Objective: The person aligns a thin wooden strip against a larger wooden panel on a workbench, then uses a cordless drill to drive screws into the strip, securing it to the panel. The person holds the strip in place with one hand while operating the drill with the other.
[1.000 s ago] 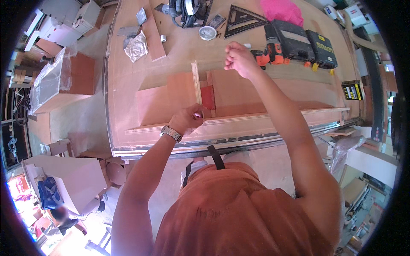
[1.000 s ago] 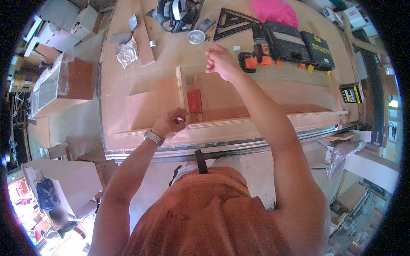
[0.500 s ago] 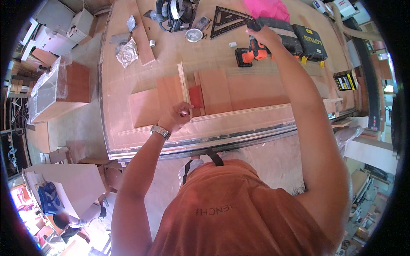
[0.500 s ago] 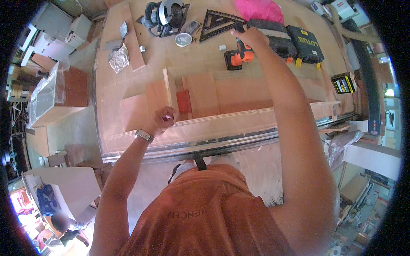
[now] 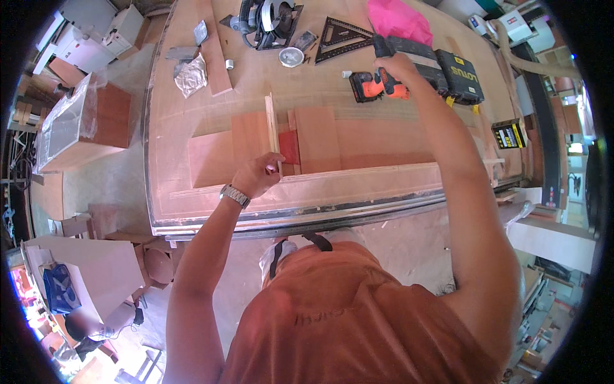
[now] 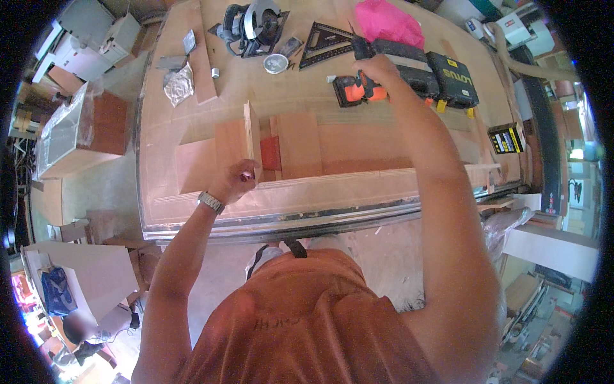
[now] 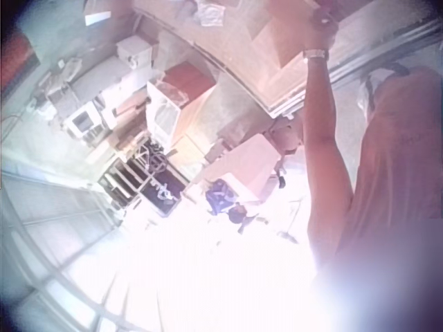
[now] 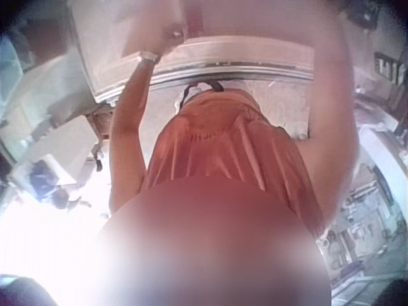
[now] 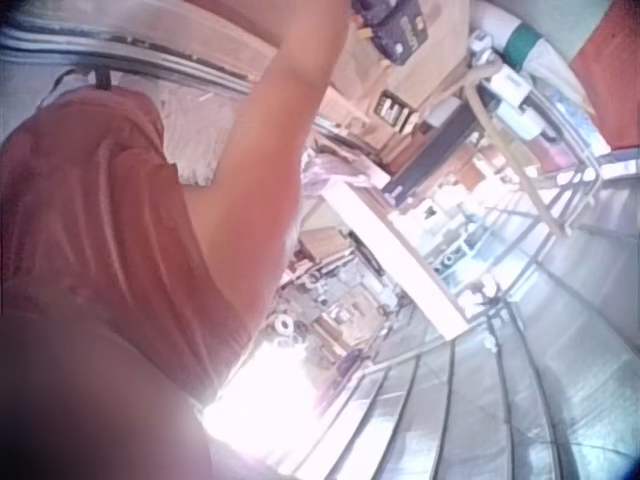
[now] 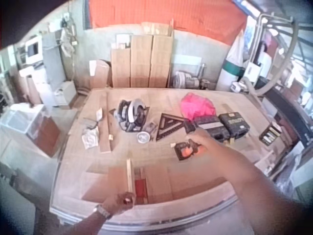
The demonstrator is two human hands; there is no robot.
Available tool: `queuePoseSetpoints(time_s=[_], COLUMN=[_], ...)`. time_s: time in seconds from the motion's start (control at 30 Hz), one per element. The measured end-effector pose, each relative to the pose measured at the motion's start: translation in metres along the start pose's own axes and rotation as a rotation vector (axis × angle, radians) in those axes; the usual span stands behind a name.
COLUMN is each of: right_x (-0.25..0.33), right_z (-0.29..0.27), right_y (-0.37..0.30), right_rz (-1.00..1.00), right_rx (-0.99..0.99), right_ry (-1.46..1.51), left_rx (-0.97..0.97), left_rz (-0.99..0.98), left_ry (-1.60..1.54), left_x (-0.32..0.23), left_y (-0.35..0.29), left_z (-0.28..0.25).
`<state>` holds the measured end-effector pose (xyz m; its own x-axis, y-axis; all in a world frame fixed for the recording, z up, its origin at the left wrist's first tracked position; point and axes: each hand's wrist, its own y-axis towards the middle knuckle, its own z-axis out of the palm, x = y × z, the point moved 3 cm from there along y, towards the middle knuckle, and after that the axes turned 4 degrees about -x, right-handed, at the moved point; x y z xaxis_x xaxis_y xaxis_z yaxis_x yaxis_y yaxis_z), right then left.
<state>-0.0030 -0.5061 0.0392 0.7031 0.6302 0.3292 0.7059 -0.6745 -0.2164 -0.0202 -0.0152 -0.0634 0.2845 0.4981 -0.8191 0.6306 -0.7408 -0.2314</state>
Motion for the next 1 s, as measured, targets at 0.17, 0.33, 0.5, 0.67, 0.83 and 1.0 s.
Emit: queuePoseSetpoints(time_s=[0.17, 0.33, 0.5, 0.67, 0.83, 1.0], right_x=[0.021, 0.024, 0.005, -0.025, -0.047, -0.041], right_z=[-0.095, -0.189, -0.218, -0.158, -0.082, -0.050], right_y=[-0.068, -0.191, -0.322, -0.411, -0.455, -0.475], right_rz=[-0.176, -0.298, -0.261, -0.104, 0.079, 0.046], right_rx=[-0.126, -0.080, -0.118, -0.059, -0.011, 0.073], right_ry=[0.037, 0.300, 0.386, 0.361, 0.373, 0.414], left_rx=[0.047, 0.100, 0.057, -0.108, -0.313, 0.190], left_rz=[0.016, 0.019, 0.071, 0.117, 0.479, 0.302], left_ry=[0.032, 0.120, 0.066, 0.181, -0.140, -0.432], left_x=[-0.001, -0.003, -0.009, -0.036, -0.106, -0.197], left_y=[0.005, 0.010, 0.007, -0.011, -0.063, -0.105], left_z=[0.002, 0.005, 0.002, -0.019, -0.010, 0.076])
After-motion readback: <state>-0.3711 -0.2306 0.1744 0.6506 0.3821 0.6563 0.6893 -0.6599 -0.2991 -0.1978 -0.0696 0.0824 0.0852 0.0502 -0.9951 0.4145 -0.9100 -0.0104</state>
